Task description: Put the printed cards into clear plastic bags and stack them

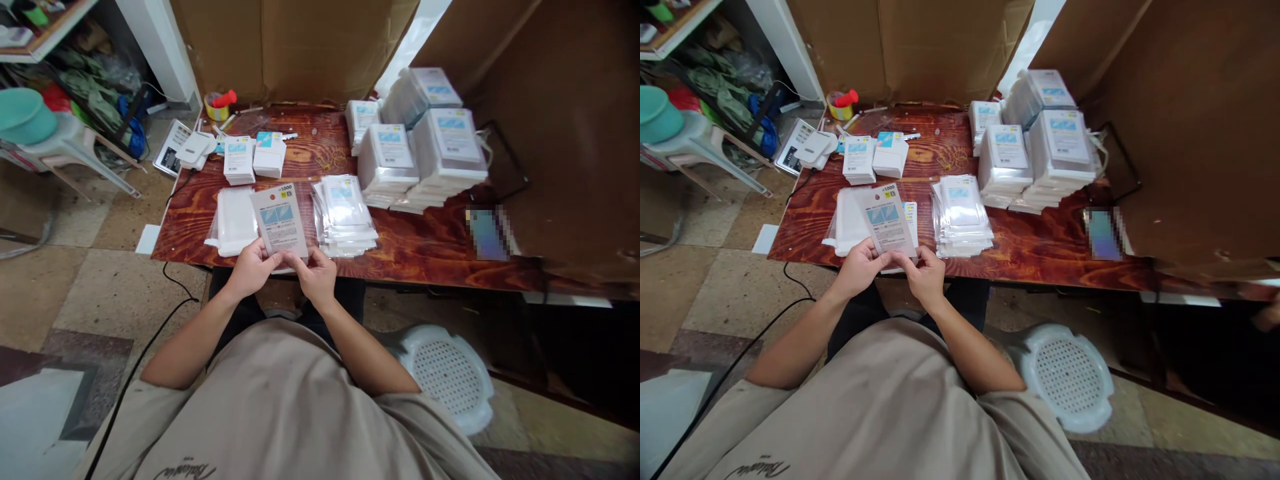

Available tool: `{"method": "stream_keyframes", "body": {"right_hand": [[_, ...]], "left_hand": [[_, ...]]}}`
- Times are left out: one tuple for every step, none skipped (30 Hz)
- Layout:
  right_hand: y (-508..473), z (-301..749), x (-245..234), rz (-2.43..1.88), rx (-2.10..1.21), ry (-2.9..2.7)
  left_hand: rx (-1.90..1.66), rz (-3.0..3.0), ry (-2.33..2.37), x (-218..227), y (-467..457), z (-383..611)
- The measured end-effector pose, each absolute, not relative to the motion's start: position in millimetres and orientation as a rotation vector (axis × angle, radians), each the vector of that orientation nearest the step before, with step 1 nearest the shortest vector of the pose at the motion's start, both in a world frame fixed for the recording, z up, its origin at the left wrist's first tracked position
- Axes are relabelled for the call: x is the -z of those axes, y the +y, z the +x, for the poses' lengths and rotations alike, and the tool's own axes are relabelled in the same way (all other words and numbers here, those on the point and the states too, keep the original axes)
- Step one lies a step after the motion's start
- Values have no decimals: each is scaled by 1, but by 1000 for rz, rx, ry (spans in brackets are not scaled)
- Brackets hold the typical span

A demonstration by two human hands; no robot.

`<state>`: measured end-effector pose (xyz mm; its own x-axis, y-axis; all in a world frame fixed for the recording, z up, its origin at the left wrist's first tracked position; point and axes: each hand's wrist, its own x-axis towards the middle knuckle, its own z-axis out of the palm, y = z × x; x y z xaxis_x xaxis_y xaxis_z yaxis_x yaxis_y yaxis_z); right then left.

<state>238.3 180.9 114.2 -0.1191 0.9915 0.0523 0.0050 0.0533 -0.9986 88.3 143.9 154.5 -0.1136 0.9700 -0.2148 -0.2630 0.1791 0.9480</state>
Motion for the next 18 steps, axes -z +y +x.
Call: {"method": "stream_keyframes", "body": {"right_hand": [[182,239,-116,-1125,-1300,-1302],[183,240,-117,-1117,-1370,-1266],[184,241,-118,-1092,-1446,-1224],[186,241,-119,-1054,-1513,-1189],[187,242,-120,-1011,-1561,-1170],[190,242,-122,-975,-1586,-1171],[194,244,-122,-957,-1587,-1191],[200,246,-123,-963,-1565,-1225],[208,251,-124,-998,-1515,-1264],[220,257,-125,-1057,-1432,-1303],[234,266,-125,-1138,-1319,-1342],[249,277,-126,-1233,-1174,-1383],[265,289,-126,-1332,-1020,-1427],[280,301,-126,-1446,-870,-1481],[294,312,-126,-1570,-722,-1541],[305,321,-124,-1684,-586,-1606],[313,326,-123,-1772,-449,-1659],[316,328,-121,-1822,-319,-1697]], "left_hand": [[-1245,812,1199,-153,144,87],[-1217,821,1204,-152,144,86],[-1189,833,1222,-151,144,86],[-1165,848,1252,-150,144,86],[-1145,865,1290,-149,145,87],[-1125,884,1326,-148,146,88],[-1103,907,1348,-147,148,89],[-1082,939,1364,-146,151,89],[-1067,986,1390,-146,155,89],[-1070,1042,1444,-146,160,86],[-1087,1105,1541,-146,165,81],[-1111,1172,1686,-147,171,73],[-1140,1229,1886,-147,176,62],[-1122,1280,2103,-147,182,50],[-1064,1319,2312,-146,186,37],[-981,1338,2484,-145,190,23],[-882,1326,2598,-143,192,10],[-788,1301,2659,-140,194,-2]]}}
